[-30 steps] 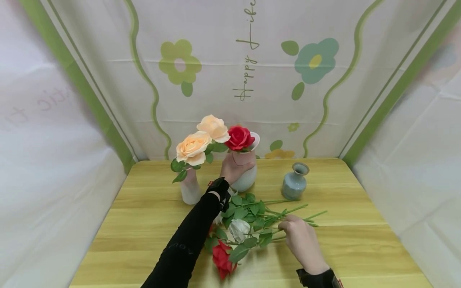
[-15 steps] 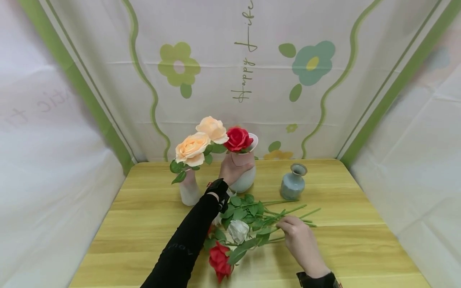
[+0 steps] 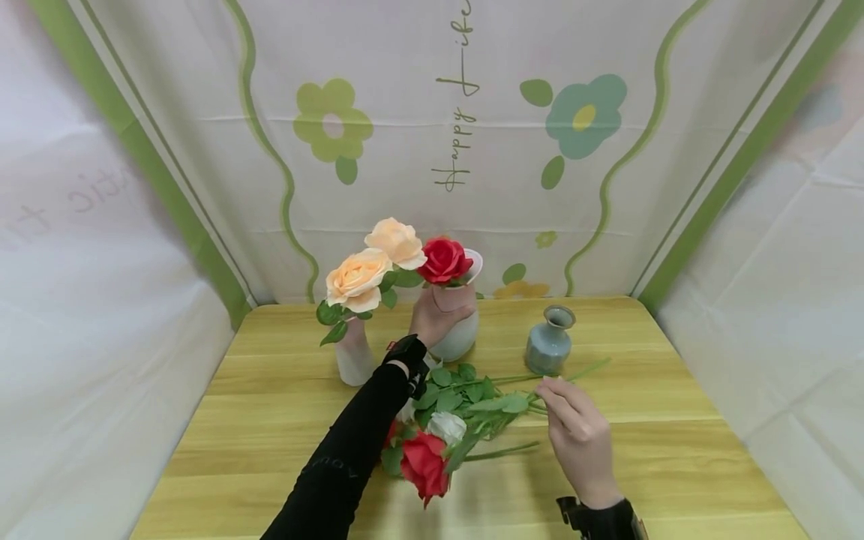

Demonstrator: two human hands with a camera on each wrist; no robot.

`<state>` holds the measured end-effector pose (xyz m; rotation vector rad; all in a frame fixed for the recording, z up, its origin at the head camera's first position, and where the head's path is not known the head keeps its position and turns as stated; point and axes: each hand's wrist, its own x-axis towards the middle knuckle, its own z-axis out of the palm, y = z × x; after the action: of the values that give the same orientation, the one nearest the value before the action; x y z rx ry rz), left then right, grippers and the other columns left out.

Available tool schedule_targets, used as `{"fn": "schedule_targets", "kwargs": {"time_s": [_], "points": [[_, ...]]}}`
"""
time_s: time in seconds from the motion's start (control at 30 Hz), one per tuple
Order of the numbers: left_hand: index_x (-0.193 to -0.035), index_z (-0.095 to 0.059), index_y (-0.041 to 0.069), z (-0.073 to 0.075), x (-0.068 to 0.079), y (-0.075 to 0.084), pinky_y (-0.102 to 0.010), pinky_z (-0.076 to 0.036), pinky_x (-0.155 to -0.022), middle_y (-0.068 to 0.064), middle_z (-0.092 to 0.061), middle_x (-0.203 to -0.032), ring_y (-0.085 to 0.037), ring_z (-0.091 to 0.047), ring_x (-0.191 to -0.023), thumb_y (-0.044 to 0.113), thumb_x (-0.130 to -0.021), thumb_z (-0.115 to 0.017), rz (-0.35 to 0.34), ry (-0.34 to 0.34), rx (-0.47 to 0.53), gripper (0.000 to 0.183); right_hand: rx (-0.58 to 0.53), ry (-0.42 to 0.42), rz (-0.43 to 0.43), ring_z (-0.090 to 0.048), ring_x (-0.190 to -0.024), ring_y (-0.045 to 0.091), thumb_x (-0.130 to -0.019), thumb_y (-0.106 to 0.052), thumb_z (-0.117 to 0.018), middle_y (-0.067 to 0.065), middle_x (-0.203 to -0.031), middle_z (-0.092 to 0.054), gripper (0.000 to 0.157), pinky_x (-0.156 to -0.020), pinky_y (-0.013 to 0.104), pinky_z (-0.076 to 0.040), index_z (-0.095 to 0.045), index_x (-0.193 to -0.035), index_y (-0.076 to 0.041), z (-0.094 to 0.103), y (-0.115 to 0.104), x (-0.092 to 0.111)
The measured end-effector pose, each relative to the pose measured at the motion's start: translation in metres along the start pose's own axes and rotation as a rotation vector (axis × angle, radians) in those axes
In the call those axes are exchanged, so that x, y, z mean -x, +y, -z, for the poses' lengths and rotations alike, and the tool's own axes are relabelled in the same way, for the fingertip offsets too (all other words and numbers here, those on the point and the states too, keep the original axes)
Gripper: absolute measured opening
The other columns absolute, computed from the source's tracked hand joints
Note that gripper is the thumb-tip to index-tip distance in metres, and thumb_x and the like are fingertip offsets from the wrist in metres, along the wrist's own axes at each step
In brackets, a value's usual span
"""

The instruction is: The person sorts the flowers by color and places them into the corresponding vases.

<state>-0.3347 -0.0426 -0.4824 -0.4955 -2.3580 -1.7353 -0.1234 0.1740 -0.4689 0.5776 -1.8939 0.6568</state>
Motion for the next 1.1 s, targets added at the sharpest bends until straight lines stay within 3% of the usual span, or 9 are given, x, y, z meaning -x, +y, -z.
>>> {"fn": "schedule_targets", "kwargs": {"time_s": [0.3,0.37,0.43,0.57,0.67,0.77,0.87,1.0,1.1], "points": [[-0.147,-0.039,0.018,0.002,0.001,-0.004,-0.037,-0.044,-0.1,0.001,-0.055,-0.131,-0.016,-0.053,-0.116,0.033,-0.076,-0.086,-0.013,0.007,0.009,0.086,-0.025,0.126,-0.044,-0.068,-0.073,0.036,-0.099,-0.019,-0.063,0.019,-0.089,-0.071,0.029,-0.086,0.014,-0.05,-0.076,-0.09,0.007,-0.005,-0.006,-0.013],[-0.145,-0.042,0.015,0.002,0.001,-0.007,-0.038,-0.045,-0.099,-0.003,-0.057,-0.129,-0.02,-0.054,-0.115,0.029,-0.077,-0.085,0.001,-0.001,0.046,0.081,-0.043,0.138,-0.075,-0.068,-0.073,0.034,-0.093,-0.011,-0.069,0.017,-0.089,-0.071,0.018,-0.084,0.014,-0.05,-0.076,-0.092,0.006,-0.005,-0.008,-0.017],[-0.143,-0.045,0.011,0.002,0.001,-0.009,-0.04,-0.047,-0.097,-0.006,-0.059,-0.127,-0.023,-0.055,-0.115,0.028,-0.079,-0.082,0.003,0.002,0.017,0.076,-0.075,0.144,-0.114,-0.069,-0.075,0.032,-0.086,-0.001,-0.074,0.016,-0.09,-0.072,0.01,-0.083,0.016,-0.052,-0.077,-0.094,0.004,-0.005,-0.01,-0.02],[-0.144,-0.044,0.012,0.001,0.0,-0.009,-0.039,-0.047,-0.097,-0.005,-0.058,-0.128,-0.021,-0.055,-0.115,0.03,-0.078,-0.083,-0.006,0.016,-0.021,0.079,-0.259,0.163,-0.199,-0.07,-0.084,0.028,-0.078,0.015,-0.075,0.018,-0.095,-0.072,0.026,-0.081,0.024,-0.055,-0.075,-0.101,0.006,-0.008,-0.006,-0.015],[-0.147,-0.039,0.019,0.0,-0.002,-0.008,-0.036,-0.044,-0.099,0.001,-0.055,-0.131,-0.015,-0.053,-0.116,0.031,-0.075,-0.087,-0.022,0.016,0.033,0.087,-0.395,0.163,-0.29,-0.07,-0.088,0.025,-0.077,0.021,-0.072,0.025,-0.096,-0.07,0.028,-0.078,0.027,-0.057,-0.073,-0.103,0.01,-0.006,-0.012,-0.02],[-0.148,-0.037,0.023,-0.001,-0.003,-0.008,-0.035,-0.043,-0.1,0.004,-0.054,-0.132,-0.012,-0.052,-0.116,0.029,-0.074,-0.087,-0.036,0.013,0.056,0.089,-0.441,0.147,-0.36,-0.071,-0.087,0.023,-0.074,0.026,-0.071,0.029,-0.093,-0.068,0.028,-0.076,0.028,-0.057,-0.072,-0.099,0.014,-0.001,-0.025,-0.035],[-0.148,-0.037,0.022,-0.002,-0.003,-0.005,-0.034,-0.043,-0.1,0.003,-0.053,-0.133,-0.013,-0.052,-0.117,0.026,-0.075,-0.086,-0.031,0.003,0.066,0.088,-0.501,0.151,-0.373,-0.07,-0.088,0.026,-0.077,0.023,-0.071,0.027,-0.095,-0.069,0.026,-0.078,0.032,-0.057,-0.072,-0.1,0.013,-0.005,-0.022,-0.034],[-0.149,-0.037,0.021,-0.001,-0.002,-0.001,-0.032,-0.042,-0.101,0.003,-0.053,-0.135,-0.012,-0.051,-0.118,0.025,-0.076,-0.086,-0.006,-0.007,0.053,0.088,-0.612,0.141,-0.393,-0.068,-0.093,0.031,-0.081,0.019,-0.069,0.025,-0.106,-0.068,0.029,-0.084,0.035,-0.055,-0.069,-0.11,0.012,-0.027,0.024,0.012],[-0.149,-0.037,0.02,0.0,-0.002,0.0,-0.033,-0.042,-0.102,0.002,-0.053,-0.136,-0.013,-0.051,-0.12,0.027,-0.076,-0.086,0.001,-0.002,0.036,0.088,-0.692,0.102,-0.466,-0.067,-0.097,0.034,-0.085,0.018,-0.065,0.028,-0.111,-0.065,0.032,-0.086,0.038,-0.054,-0.064,-0.117,0.014,-0.037,0.048,0.033]]}}
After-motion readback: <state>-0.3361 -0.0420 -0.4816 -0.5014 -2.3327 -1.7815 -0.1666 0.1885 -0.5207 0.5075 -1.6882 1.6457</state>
